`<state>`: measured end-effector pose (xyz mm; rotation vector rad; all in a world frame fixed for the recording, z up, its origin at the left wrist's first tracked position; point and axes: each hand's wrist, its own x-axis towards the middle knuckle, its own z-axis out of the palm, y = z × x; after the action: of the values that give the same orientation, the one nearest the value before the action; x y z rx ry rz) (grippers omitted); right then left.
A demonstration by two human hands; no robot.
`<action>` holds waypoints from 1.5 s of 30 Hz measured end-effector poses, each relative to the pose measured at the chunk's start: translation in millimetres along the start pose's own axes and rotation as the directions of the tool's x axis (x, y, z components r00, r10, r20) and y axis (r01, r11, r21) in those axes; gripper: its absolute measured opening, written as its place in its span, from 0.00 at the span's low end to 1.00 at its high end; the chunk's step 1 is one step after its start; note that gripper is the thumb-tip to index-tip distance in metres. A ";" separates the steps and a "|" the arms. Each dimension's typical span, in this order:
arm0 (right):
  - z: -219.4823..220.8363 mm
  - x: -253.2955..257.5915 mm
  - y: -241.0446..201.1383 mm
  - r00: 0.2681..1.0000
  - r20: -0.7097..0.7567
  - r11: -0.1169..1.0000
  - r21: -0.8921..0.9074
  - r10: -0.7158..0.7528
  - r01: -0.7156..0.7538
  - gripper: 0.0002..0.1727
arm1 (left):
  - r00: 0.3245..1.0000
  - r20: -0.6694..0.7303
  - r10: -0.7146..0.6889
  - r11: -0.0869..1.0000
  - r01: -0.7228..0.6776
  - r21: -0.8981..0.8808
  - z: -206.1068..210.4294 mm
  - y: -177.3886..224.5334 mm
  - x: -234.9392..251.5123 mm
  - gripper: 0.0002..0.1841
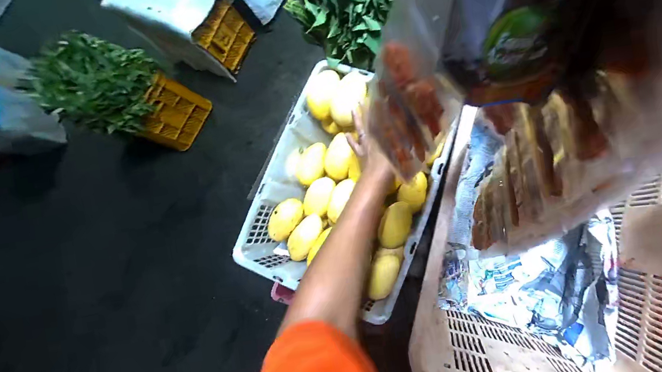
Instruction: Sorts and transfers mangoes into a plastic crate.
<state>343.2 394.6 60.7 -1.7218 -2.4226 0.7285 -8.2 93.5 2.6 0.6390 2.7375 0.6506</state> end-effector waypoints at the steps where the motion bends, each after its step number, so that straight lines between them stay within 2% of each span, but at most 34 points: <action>1: -2.3 -1.9 -3.2 1.000 0.010 1.000 0.001 0.004 -0.004 0.41 | 1.000 -0.011 0.029 1.000 -0.029 -0.008 -6.7 5.1 -18.9 0.36; 4: -9.7 -8.6 -14.5 0.998 0.051 1.000 0.020 0.022 -0.023 0.38 | 0.980 -0.061 0.191 0.981 -0.189 0.036 -42.1 26.8 -104.6 0.15; 5: -10.7 -8.0 -14.7 0.998 0.060 0.999 0.022 0.034 -0.035 0.37 | 0.953 -0.126 0.275 0.961 -0.270 0.054 -48.8 33.7 -138.2 0.12; 7: -13.4 -2.7 -15.1 0.996 0.083 0.999 0.027 0.042 -0.045 0.36 | 0.798 -0.312 0.515 0.853 -0.511 0.101 -43.1 52.2 -195.5 0.14; 8: -13.7 -1.0 -15.2 0.995 0.088 0.999 0.026 0.038 -0.040 0.35 | 0.752 -0.313 0.579 0.800 -0.598 0.044 -34.7 67.5 -215.6 0.14; 9: -13.5 -0.4 -15.3 0.995 0.091 0.999 0.016 0.034 -0.036 0.36 | 0.753 -0.220 0.620 0.764 -0.643 -0.049 -23.0 85.8 -228.6 0.13; 10: -13.2 -0.4 -14.8 0.996 0.089 1.000 -0.002 0.028 -0.028 0.36 | 0.769 -0.034 0.638 0.763 -0.637 -0.112 -9.6 106.0 -232.6 0.12; 11: -12.9 -0.3 -13.8 0.996 0.083 1.000 -0.018 0.018 -0.016 0.36 | 0.768 0.229 0.598 0.801 -0.583 -0.136 3.7 129.4 -225.8 0.11; 12: -12.4 0.3 -12.5 0.997 0.073 1.000 -0.025 0.010 -0.008 0.36 | 0.717 0.498 0.487 0.857 -0.503 -0.115 19.2 155.1 -208.7 0.14; 13: -11.9 1.2 -11.3 0.998 0.065 1.000 -0.026 0.006 -0.004 0.36 | 0.646 0.663 0.378 0.888 -0.456 -0.062 42.5 178.0 -186.7 0.19; 14: -11.8 2.5 -10.6 0.998 0.063 1.000 -0.027 0.004 -0.002 0.37 | 0.611 0.721 0.325 0.894 -0.448 -0.023 72.6 194.7 -165.0 0.23; 16: -10.4 4.3 -11.1 0.998 0.066 1.000 -0.025 0.004 -0.003 0.39 | 0.651 0.713 0.262 0.919 -0.393 0.020 140.3 215.5 -129.0 0.33; 19: -7.7 3.3 -11.7 0.998 0.057 1.000 -0.020 -0.009 0.010 0.39 | 0.763 0.641 0.088 0.983 -0.169 0.066 230.4 231.9 -94.8 0.53; 20: -6.9 2.8 -11.0 0.999 0.047 1.000 -0.020 -0.021 0.022 0.38 | 0.796 0.604 0.036 0.990 -0.111 0.088 253.5 234.3 -88.7 0.54; 22: -5.2 3.9 -9.4 0.999 0.027 0.999 -0.022 -0.046 0.047 0.37 | 0.865 0.501 0.018 0.994 -0.069 0.084 283.6 231.6 -83.3 0.43; 23: -4.7 4.0 -9.0 0.998 0.021 0.998 -0.019 -0.052 0.052 0.37 | 0.872 0.490 0.025 0.995 -0.067 0.069 286.5 227.9 -83.9 0.38; 25: -5.1 3.3 -9.6 0.999 0.026 0.999 -0.021 -0.047 0.048 0.36 | 0.830 0.558 -0.004 1.000 -0.001 0.008 271.3 219.6 -89.5 0.36; 27: -6.0 2.0 -8.9 0.998 0.038 0.999 -0.001 -0.043 0.043 0.36 | 0.762 0.646 -0.049 0.988 0.132 -0.081 235.2 214.2 -98.8 0.40; 29: -6.8 1.6 -7.8 0.998 0.045 0.998 0.026 -0.054 0.053 0.37 | 0.735 0.679 0.010 0.956 0.192 -0.222 187.7 214.4 -107.7 0.41; 30: -6.4 1.1 -7.3 0.997 0.047 0.998 0.035 -0.061 0.059 0.36 | 0.735 0.674 0.076 0.940 0.173 -0.294 157.8 217.8 -112.3 0.39; 32: -7.1 1.9 -7.6 0.997 0.054 0.997 0.042 -0.063 0.061 0.36 | 0.727 0.644 0.239 0.917 0.051 -0.397 89.8 227.6 -116.8 0.35; 35: -7.5 -0.1 -5.9 0.997 0.052 0.998 0.029 -0.060 0.058 0.36 | 0.708 0.597 0.378 0.907 -0.152 -0.394 -0.8 222.9 -119.5 0.30; 36: -7.6 0.0 -6.9 0.997 0.050 0.998 0.033 -0.060 0.058 0.36 | 0.724 0.575 0.380 0.906 -0.169 -0.387 -25.9 213.0 -119.7 0.30; 38: -7.6 -0.8 -8.2 0.997 0.051 0.998 0.043 -0.051 0.049 0.36 | 0.811 0.491 0.319 0.902 -0.101 -0.419 -62.3 182.7 -121.8 0.29; 41: -8.1 -1.1 -8.2 0.998 0.048 0.998 0.051 -0.051 0.049 0.36 | 0.959 0.265 0.105 0.838 0.058 -0.543 -87.0 136.0 -121.8 0.30; 43: -8.0 -1.5 -8.5 0.998 0.040 0.998 0.045 -0.048 0.046 0.36 | 0.996 0.073 -0.046 0.832 0.078 -0.549 -89.2 110.6 -106.9 0.30; 45: -7.4 -2.1 -8.8 0.999 0.036 0.999 0.031 -0.038 0.037 0.36 | 0.989 -0.087 -0.123 0.871 0.066 -0.486 -83.3 83.7 -77.1 0.27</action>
<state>338.8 392.9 71.3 -1.6622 -2.4471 0.7955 60.5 94.1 125.7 0.3517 2.5246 1.3229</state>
